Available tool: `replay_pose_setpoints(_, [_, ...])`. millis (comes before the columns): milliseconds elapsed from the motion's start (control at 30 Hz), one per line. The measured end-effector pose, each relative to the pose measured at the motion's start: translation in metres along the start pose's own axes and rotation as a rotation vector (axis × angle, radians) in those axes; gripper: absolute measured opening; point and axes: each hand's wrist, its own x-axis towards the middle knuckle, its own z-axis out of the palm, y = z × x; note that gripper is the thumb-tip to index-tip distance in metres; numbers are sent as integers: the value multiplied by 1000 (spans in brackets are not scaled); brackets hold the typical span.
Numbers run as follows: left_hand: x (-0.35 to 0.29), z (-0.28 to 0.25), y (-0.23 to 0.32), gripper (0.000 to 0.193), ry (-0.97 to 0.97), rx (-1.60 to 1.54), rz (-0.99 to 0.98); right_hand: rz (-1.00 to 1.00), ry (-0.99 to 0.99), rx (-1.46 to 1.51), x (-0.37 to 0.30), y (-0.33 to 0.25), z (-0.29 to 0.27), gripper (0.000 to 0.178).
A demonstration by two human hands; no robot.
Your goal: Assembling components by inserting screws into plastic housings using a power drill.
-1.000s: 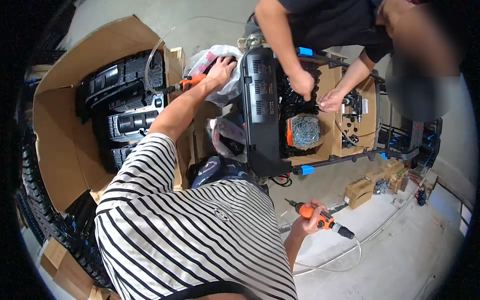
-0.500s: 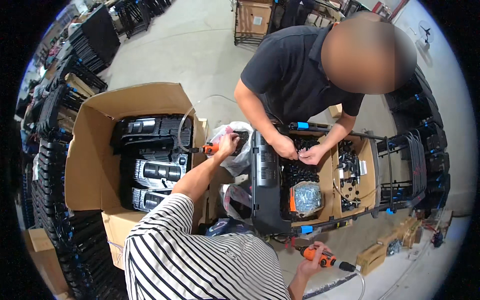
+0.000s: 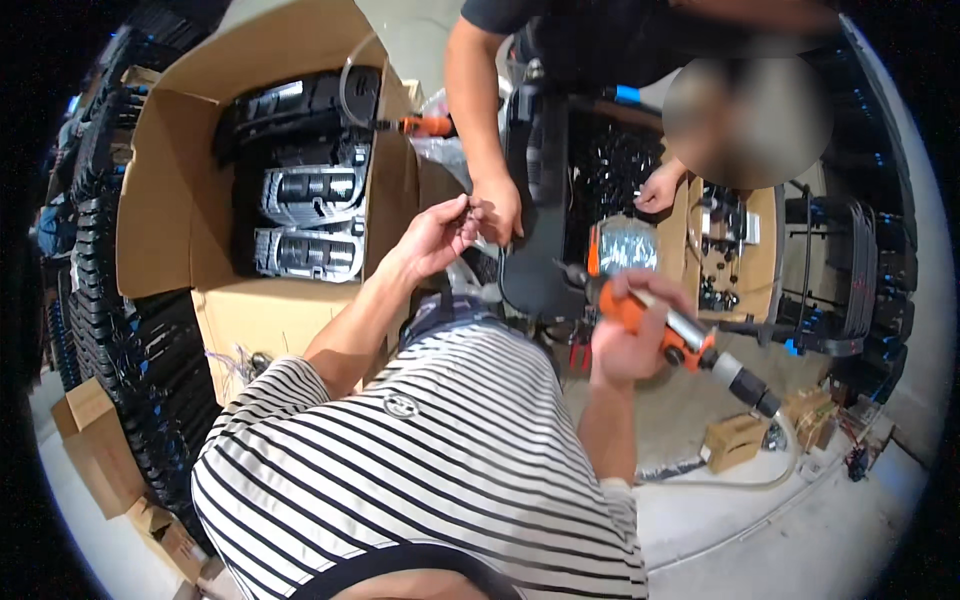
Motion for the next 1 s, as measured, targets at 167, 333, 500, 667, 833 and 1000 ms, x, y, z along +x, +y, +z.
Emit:
replay_pose_setpoints(167, [-36,8,-59,23,-47,-9,-93,-35,-160,86,-3,14,27,28])
replay_pose_setpoints(333, [-46,23,-83,20,-50,-112,-91,-78,-214,18,-21,11,30,32])
replay_pose_setpoints(500, [-48,21,-94,21,-124,-76,-85,-57,-221,41,-25,6,24,34])
replay_pose_setpoints(667, [-49,26,-98,23,-121,74,-53,-46,-233,37,-24,2,15,34])
replay_pose_setpoints(833, [-51,32,-104,24,-39,169,38,-36,-241,39,-26,1,13,34])
replay_pose_setpoints(1000, [-54,39,-105,25,-16,234,118,-47,-239,39,-29,3,15,34])
